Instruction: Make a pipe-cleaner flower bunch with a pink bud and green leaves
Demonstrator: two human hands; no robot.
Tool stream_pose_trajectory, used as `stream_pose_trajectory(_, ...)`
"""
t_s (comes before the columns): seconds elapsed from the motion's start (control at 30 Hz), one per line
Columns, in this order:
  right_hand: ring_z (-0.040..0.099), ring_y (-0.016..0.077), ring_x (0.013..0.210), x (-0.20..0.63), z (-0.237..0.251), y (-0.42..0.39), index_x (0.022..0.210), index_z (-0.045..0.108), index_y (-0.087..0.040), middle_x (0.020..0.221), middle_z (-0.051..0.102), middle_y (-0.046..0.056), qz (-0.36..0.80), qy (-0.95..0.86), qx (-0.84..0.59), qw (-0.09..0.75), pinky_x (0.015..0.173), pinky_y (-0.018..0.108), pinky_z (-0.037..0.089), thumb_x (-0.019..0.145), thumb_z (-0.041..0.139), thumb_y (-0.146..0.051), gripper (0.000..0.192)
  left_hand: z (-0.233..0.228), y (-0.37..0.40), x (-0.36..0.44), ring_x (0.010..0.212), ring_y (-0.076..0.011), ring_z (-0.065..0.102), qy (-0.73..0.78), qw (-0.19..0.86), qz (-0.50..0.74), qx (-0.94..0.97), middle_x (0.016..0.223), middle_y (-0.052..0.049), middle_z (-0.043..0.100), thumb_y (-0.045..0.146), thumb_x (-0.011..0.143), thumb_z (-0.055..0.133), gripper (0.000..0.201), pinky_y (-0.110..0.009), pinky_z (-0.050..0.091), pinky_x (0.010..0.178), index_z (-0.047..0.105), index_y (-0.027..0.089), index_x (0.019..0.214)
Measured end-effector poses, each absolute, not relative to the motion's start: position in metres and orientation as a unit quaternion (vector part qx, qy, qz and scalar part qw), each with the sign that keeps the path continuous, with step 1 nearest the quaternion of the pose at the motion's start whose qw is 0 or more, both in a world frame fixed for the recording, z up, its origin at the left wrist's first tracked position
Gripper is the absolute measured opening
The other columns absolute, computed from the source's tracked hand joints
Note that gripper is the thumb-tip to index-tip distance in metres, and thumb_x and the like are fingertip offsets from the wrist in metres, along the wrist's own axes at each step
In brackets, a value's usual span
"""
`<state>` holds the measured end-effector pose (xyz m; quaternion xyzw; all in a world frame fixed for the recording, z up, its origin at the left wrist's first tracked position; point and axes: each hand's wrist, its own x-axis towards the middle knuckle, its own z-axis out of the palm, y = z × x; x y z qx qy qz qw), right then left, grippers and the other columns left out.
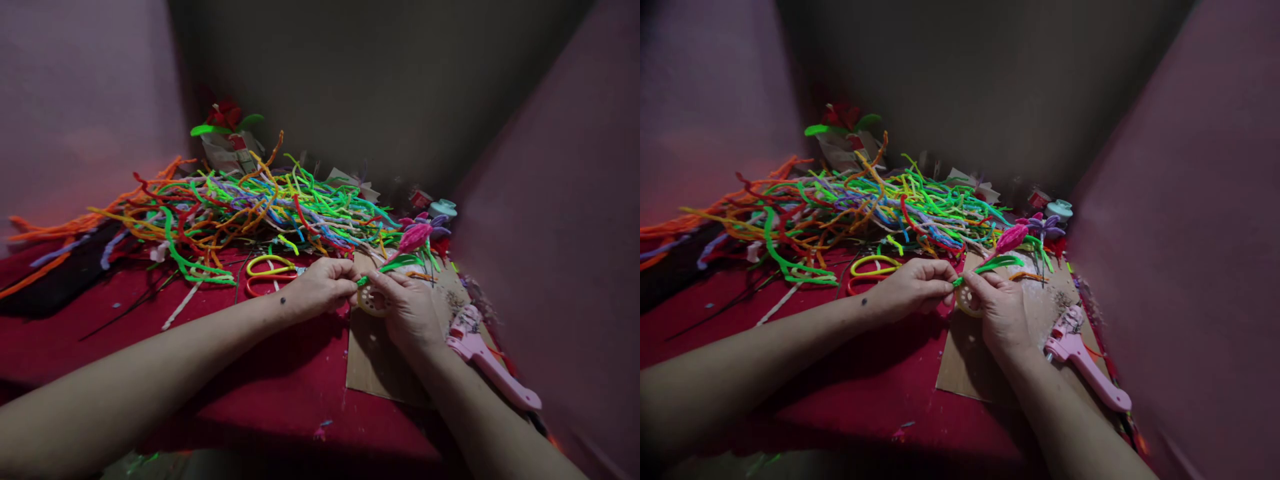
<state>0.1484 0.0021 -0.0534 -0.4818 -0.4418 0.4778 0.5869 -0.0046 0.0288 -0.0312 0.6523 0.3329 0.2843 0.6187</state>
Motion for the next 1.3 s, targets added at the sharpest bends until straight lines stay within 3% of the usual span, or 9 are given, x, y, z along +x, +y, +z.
stream_pose_trajectory(0.13,0.037,0.0078,0.045,0.147,-0.050,0.001,0.059,0.061,-0.015,0.050,0.049,-0.005,0.499,-0.414,-0.475,0.595,0.046,0.024,0.030,0.063,0.074,-0.033,0.022,-0.031,0.028,-0.003,0.050,-0.0060,0.040,0.341,0.520,0.307,0.721,0.058,0.004,0.050,0.015,0.073,0.047,0.006,-0.020,0.030,0.048,0.053,0.014,0.071)
stream_pose_trajectory(0.27,0.033,0.0065,0.045,0.144,-0.047,-0.002,0.048,0.052,-0.015,0.045,0.042,-0.006,0.478,-0.423,-0.483,0.599,0.045,0.023,0.025,0.063,0.074,-0.030,0.030,-0.038,0.027,-0.002,0.057,-0.0081,0.041,0.347,0.384,0.343,0.784,0.062,0.004,0.048,0.028,0.078,0.055,0.014,-0.021,0.032,0.054,0.054,0.015,0.072)
stream_pose_trajectory(0.4,0.039,0.0080,0.047,0.141,-0.049,-0.003,0.055,0.060,-0.015,0.051,0.050,-0.004,0.489,-0.428,-0.482,0.588,0.048,0.023,0.029,0.064,0.073,-0.032,0.023,-0.047,0.026,-0.005,0.058,-0.0084,0.041,0.333,0.250,0.354,0.837,0.063,0.003,0.046,0.023,0.085,0.045,0.016,-0.021,0.032,0.057,0.051,0.017,0.071)
stream_pose_trajectory(0.5,0.041,0.0098,0.048,0.141,-0.048,-0.004,0.056,0.062,-0.018,0.053,0.053,-0.002,0.502,-0.436,-0.468,0.583,0.049,0.025,0.032,0.065,0.071,-0.034,0.021,-0.048,0.027,-0.007,0.058,-0.0082,0.041,0.315,0.232,0.366,0.844,0.063,0.003,0.046,0.018,0.086,0.041,0.017,-0.020,0.032,0.057,0.050,0.017,0.071)
stream_pose_trajectory(0.73,0.044,0.0151,0.049,0.140,-0.019,-0.012,0.039,0.055,-0.023,0.045,0.051,0.001,0.484,-0.505,-0.479,0.530,0.050,0.029,0.035,0.065,0.062,-0.028,0.028,-0.039,0.027,-0.007,0.056,-0.0070,0.039,0.347,0.296,0.380,0.805,0.060,0.005,0.043,0.022,0.085,0.045,0.019,-0.019,0.032,0.057,0.051,0.016,0.069)
stream_pose_trajectory(0.93,0.045,0.0133,0.054,0.141,-0.031,-0.005,0.053,0.063,-0.021,0.054,0.055,-0.001,0.520,-0.453,-0.449,0.568,0.056,0.028,0.037,0.061,0.064,-0.024,0.009,-0.037,0.028,-0.006,0.057,-0.0070,0.041,0.347,0.354,0.379,0.781,0.057,0.005,0.045,0.023,0.083,0.048,0.021,-0.019,0.033,0.056,0.051,0.015,0.063)
stream_pose_trajectory(1.13,0.040,0.0097,0.051,0.144,-0.041,-0.005,0.054,0.062,-0.017,0.053,0.051,-0.003,0.472,-0.477,-0.476,0.569,0.051,0.025,0.030,0.067,0.065,-0.024,0.015,-0.032,0.029,-0.004,0.034,-0.0023,0.032,0.334,0.633,0.323,0.619,0.051,0.006,0.047,0.024,0.081,0.051,0.016,-0.017,0.023,0.035,0.051,0.014,0.068)
stream_pose_trajectory(1.3,0.045,0.0105,0.054,0.145,-0.042,-0.002,0.070,0.069,-0.019,0.062,0.060,-0.001,0.553,-0.439,-0.417,0.571,0.054,0.025,0.034,0.065,0.069,-0.022,0.007,-0.034,0.036,-0.011,0.028,-0.0003,0.024,0.245,0.792,0.248,0.501,0.051,0.006,0.048,0.026,0.080,0.055,0.015,-0.014,0.018,0.028,0.049,0.015,0.072)
